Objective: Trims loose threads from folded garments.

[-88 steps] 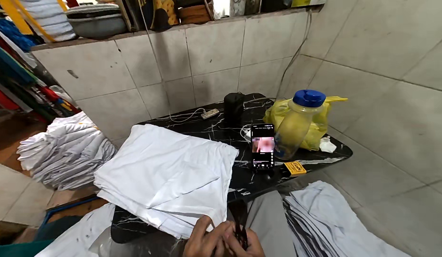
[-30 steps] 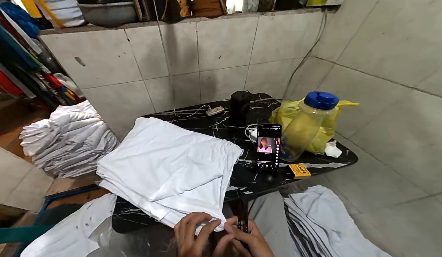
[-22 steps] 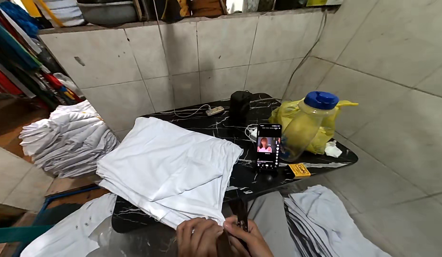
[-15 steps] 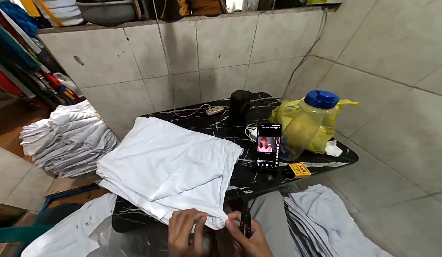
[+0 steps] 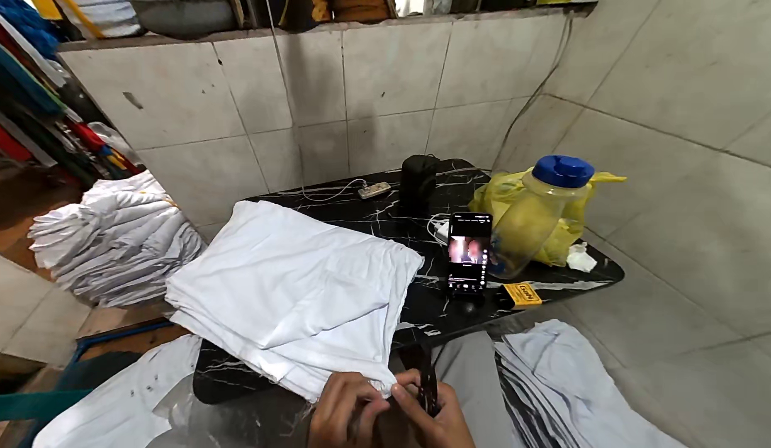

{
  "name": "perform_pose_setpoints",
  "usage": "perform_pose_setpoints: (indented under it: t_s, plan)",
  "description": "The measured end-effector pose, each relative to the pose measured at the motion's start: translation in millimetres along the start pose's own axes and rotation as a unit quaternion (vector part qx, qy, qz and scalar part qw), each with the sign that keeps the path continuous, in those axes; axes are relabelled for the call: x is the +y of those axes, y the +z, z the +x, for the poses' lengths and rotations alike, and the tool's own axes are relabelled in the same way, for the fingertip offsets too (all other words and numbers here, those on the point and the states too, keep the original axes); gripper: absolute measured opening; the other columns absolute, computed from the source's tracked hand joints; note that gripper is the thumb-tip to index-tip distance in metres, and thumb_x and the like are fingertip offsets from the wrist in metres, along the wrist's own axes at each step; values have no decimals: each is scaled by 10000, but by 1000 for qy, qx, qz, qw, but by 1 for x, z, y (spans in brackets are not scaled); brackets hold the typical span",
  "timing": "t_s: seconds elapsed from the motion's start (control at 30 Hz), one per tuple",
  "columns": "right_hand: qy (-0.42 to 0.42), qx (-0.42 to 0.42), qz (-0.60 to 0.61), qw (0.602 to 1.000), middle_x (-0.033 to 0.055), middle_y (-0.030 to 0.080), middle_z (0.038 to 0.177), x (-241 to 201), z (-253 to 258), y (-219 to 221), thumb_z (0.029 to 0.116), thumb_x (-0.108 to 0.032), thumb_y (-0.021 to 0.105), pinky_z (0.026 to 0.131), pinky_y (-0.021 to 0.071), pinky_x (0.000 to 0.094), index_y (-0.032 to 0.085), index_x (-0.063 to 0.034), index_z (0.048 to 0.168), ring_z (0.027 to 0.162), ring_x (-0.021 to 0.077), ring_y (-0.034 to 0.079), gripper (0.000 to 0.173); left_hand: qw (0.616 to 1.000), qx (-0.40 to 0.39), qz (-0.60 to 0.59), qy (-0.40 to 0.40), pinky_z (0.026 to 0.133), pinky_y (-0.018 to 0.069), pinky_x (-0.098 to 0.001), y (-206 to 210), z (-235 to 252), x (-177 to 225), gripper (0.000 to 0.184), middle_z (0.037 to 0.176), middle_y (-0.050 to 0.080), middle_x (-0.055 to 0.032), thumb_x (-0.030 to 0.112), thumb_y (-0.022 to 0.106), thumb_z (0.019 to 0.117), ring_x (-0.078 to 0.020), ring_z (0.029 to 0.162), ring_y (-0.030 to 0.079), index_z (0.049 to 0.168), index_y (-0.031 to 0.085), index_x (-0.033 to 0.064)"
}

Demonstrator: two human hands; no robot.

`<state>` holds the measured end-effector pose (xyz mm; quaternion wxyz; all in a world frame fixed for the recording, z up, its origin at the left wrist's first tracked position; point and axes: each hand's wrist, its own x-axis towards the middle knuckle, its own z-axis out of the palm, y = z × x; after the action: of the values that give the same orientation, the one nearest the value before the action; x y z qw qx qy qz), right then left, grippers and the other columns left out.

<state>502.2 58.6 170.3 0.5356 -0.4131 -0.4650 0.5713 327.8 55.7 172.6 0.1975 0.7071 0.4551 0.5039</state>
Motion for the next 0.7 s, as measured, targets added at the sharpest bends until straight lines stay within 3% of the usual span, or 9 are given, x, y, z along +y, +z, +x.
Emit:
perform_pose_setpoints:
  t_s: [0.1, 0.23, 0.33, 0.47, 0.57, 0.7]
  plan:
    - [5, -6, 20, 1000, -48, 706, 812, 0, -1, 2, 959, -40, 661, 513, 456, 167, 727, -38, 1025, 579, -26, 547, 93, 999, 29, 23, -14, 826, 565, -193, 5, -1, 3, 418, 970, 697, -101, 320, 848, 840, -74, 907, 665, 1044, 700, -13]
    - [5, -4, 1, 1000, -41, 719, 831, -4, -1, 2, 952, -12, 654, 519, 460, 162, 730, -28, 1021, 586, -30, 555, 104, 993, 63, 100, 19, 868, 546, -170, 12, -8, 3, 150, 937, 723, -91, 160, 770, 895, -95, 912, 682, 987, 802, 45]
    - [-18, -5, -27, 999, -38, 721, 858, -6, -2, 2, 957, -4, 649, 563, 482, 157, 724, -8, 1025, 627, -37, 572, 102, 993, 92, 54, 46, 846, 547, -133, 14, -12, 4, 86, 912, 702, -80, 72, 713, 936, -48, 886, 673, 971, 782, 34]
    - [-47, -7, -60, 997, -30, 723, 894, -10, -3, 5, 949, 19, 645, 610, 502, 143, 721, 15, 1017, 671, -53, 587, 102, 995, 97, 23, 20, 806, 551, -128, 12, -10, 3, 56, 891, 681, -57, 68, 706, 926, -23, 853, 663, 930, 759, 52]
    - [-63, -4, -92, 994, -17, 723, 915, -11, -3, 5, 959, 4, 641, 638, 499, 131, 717, 27, 1031, 704, -62, 591, 108, 996, 88, -22, 22, 845, 579, -160, 12, -9, 0, 44, 990, 708, -39, 62, 702, 938, -19, 929, 685, 945, 745, 65]
    - [-100, 15, -183, 978, 38, 699, 860, -5, -3, 3, 973, -81, 666, 601, 477, 158, 728, 23, 1015, 663, -8, 569, 128, 991, 92, -94, 21, 761, 639, -213, 17, -11, 3, 86, 1099, 735, -67, 2, 673, 949, -55, 871, 735, 989, 742, 33]
